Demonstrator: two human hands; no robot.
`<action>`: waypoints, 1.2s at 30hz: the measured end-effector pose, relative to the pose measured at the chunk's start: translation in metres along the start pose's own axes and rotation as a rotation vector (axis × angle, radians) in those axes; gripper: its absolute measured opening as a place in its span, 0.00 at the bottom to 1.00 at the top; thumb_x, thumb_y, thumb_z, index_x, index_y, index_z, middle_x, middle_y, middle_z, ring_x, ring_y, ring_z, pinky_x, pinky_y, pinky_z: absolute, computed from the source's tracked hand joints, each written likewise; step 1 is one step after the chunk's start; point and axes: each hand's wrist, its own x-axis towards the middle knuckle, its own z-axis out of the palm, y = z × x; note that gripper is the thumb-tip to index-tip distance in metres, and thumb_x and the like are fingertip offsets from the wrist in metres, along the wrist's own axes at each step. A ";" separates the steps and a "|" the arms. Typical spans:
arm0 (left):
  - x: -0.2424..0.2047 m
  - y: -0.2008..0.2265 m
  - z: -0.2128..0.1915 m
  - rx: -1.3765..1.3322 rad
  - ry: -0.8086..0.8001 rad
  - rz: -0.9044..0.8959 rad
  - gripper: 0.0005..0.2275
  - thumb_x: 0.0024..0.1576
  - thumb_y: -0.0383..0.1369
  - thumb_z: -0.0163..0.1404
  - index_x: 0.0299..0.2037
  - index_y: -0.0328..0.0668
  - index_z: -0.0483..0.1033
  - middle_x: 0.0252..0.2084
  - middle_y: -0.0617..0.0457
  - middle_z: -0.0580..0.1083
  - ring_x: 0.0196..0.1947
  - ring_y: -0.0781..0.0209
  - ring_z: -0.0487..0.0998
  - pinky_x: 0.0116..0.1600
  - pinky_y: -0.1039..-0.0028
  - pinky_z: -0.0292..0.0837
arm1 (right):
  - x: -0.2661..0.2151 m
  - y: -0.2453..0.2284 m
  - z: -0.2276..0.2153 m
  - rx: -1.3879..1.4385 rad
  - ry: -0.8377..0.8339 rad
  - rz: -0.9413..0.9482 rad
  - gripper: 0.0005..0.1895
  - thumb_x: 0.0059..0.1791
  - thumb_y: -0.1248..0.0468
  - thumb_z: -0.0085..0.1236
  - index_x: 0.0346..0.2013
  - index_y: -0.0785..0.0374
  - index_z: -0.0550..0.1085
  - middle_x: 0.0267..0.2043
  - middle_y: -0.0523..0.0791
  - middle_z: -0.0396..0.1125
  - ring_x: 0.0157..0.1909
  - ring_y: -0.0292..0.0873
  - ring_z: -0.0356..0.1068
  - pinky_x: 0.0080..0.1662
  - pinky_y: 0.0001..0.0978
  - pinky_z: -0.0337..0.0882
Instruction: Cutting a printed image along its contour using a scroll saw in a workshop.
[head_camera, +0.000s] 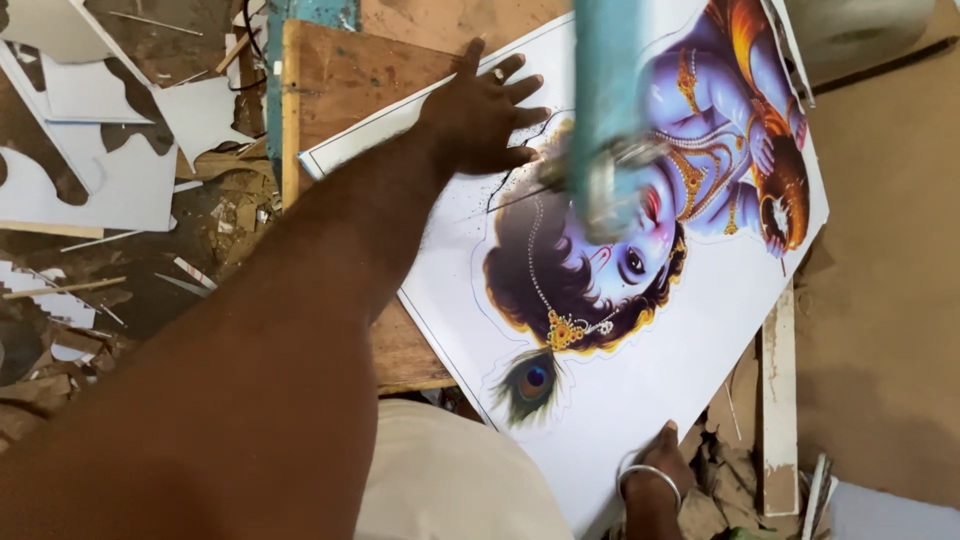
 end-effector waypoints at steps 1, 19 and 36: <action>0.001 -0.001 0.000 -0.007 0.002 0.004 0.26 0.60 0.58 0.45 0.67 0.67 0.68 0.76 0.57 0.55 0.77 0.52 0.47 0.75 0.38 0.29 | -0.005 -0.002 -0.002 -0.017 -0.022 -0.042 0.37 0.52 0.41 0.61 0.41 0.80 0.75 0.41 0.53 0.73 0.39 0.50 0.69 0.46 0.42 0.69; 0.013 -0.005 -0.001 -0.008 0.011 0.043 0.26 0.59 0.57 0.47 0.67 0.64 0.69 0.75 0.55 0.57 0.76 0.50 0.50 0.75 0.39 0.30 | -0.021 -0.008 0.002 0.118 -0.033 0.137 0.31 0.54 0.43 0.58 0.46 0.74 0.74 0.43 0.50 0.72 0.42 0.47 0.68 0.47 0.40 0.70; 0.019 -0.008 -0.001 -0.021 0.002 0.061 0.26 0.60 0.56 0.47 0.67 0.63 0.69 0.76 0.54 0.57 0.76 0.50 0.49 0.75 0.40 0.30 | -0.022 -0.002 0.000 -0.074 -0.041 -0.023 0.36 0.54 0.41 0.58 0.43 0.79 0.75 0.42 0.54 0.73 0.41 0.50 0.71 0.49 0.42 0.70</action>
